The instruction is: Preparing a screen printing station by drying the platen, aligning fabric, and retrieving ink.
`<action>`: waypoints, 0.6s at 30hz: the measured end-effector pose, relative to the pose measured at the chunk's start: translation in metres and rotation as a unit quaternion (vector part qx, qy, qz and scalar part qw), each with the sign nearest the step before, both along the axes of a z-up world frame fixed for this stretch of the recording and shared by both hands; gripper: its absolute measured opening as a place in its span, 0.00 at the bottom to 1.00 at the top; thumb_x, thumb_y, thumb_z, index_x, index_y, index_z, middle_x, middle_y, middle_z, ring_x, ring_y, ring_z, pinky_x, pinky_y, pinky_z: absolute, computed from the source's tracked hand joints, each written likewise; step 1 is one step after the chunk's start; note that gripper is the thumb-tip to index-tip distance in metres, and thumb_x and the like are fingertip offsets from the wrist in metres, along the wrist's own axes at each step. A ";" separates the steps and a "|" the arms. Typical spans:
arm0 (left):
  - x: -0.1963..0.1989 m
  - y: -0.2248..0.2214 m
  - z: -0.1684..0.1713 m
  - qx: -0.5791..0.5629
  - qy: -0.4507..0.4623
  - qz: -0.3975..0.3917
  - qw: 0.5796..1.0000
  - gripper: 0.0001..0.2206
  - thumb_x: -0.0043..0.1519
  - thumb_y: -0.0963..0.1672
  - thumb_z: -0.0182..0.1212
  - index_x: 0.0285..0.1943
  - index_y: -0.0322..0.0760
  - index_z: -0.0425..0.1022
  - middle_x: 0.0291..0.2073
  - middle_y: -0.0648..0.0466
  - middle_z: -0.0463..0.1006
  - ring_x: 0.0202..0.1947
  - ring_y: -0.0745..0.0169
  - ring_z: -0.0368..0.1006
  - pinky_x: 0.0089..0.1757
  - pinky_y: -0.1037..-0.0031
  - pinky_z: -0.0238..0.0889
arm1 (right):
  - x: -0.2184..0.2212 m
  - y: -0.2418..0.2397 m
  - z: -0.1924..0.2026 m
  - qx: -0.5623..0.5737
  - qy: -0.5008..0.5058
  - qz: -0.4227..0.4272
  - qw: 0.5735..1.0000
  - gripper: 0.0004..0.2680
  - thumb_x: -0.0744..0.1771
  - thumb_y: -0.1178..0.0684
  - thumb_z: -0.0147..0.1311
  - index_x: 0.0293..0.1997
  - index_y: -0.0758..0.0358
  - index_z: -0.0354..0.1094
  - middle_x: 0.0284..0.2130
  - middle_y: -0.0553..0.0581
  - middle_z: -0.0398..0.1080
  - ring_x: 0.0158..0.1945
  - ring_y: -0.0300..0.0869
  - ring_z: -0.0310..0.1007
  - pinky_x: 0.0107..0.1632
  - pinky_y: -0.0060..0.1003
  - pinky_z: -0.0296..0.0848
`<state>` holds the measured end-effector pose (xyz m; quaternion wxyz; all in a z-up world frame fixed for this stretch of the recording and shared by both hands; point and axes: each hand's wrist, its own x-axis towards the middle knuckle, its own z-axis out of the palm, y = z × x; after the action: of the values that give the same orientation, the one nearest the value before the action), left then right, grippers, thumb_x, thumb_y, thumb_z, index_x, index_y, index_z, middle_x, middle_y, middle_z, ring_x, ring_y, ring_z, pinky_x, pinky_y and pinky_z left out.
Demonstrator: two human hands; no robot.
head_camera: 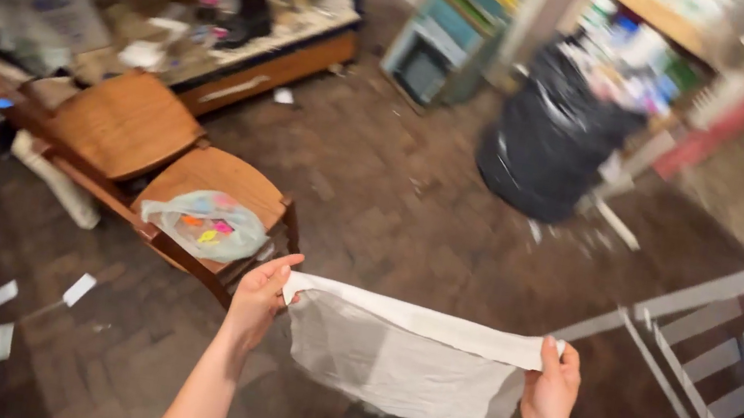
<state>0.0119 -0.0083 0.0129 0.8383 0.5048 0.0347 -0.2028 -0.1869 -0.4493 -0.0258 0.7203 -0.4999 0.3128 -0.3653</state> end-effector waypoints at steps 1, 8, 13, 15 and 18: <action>0.012 -0.008 0.013 0.020 0.018 0.032 0.999 0.20 0.67 0.45 0.57 0.65 0.29 0.76 0.29 0.52 0.75 0.30 0.65 0.68 0.37 0.72 0.69 | 0.042 -0.019 0.007 0.012 0.016 0.037 0.999 0.07 0.71 0.52 0.56 0.50 0.57 0.62 0.35 0.49 0.68 0.38 0.35 0.70 0.41 0.33 0.72; 0.135 -0.023 0.011 -0.008 -0.026 0.248 0.968 0.17 0.69 0.41 0.55 0.67 0.31 0.74 0.41 0.46 0.83 0.39 0.61 0.81 0.45 0.65 0.79 | 0.351 -0.069 0.017 0.000 0.019 0.222 0.975 0.04 0.73 0.53 0.53 0.51 0.54 0.62 0.37 0.46 0.72 0.43 0.33 0.77 0.50 0.30 0.77; 0.250 -0.001 -0.028 0.007 -0.034 0.326 0.945 0.16 0.71 0.42 0.53 0.66 0.29 0.74 0.46 0.46 0.84 0.44 0.61 0.82 0.49 0.65 0.77 | 0.539 -0.045 0.010 0.023 0.002 0.305 0.952 0.05 0.73 0.52 0.53 0.52 0.52 0.61 0.40 0.47 0.71 0.43 0.36 0.77 0.43 0.29 0.78; 0.303 0.011 -0.024 0.010 -0.039 0.347 0.937 0.16 0.71 0.42 0.53 0.66 0.28 0.74 0.47 0.45 0.83 0.45 0.61 0.81 0.50 0.65 0.76 | 0.613 -0.025 0.013 0.026 -0.010 0.323 0.946 0.05 0.73 0.53 0.53 0.52 0.51 0.61 0.42 0.48 0.72 0.44 0.36 0.77 0.45 0.30 0.79; 0.365 0.011 0.019 0.012 -0.039 0.339 0.940 0.18 0.70 0.42 0.54 0.67 0.26 0.73 0.52 0.41 0.83 0.50 0.58 0.80 0.52 0.63 0.75 | 0.710 -0.007 0.028 0.048 0.011 0.359 0.932 0.06 0.73 0.52 0.53 0.53 0.51 0.60 0.41 0.50 0.72 0.42 0.39 0.78 0.41 0.31 0.80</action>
<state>0.3771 0.0031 0.0318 0.8522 0.4805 0.1732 0.1138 0.5231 -0.4560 0.0022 0.8228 -0.5479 0.1375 -0.0617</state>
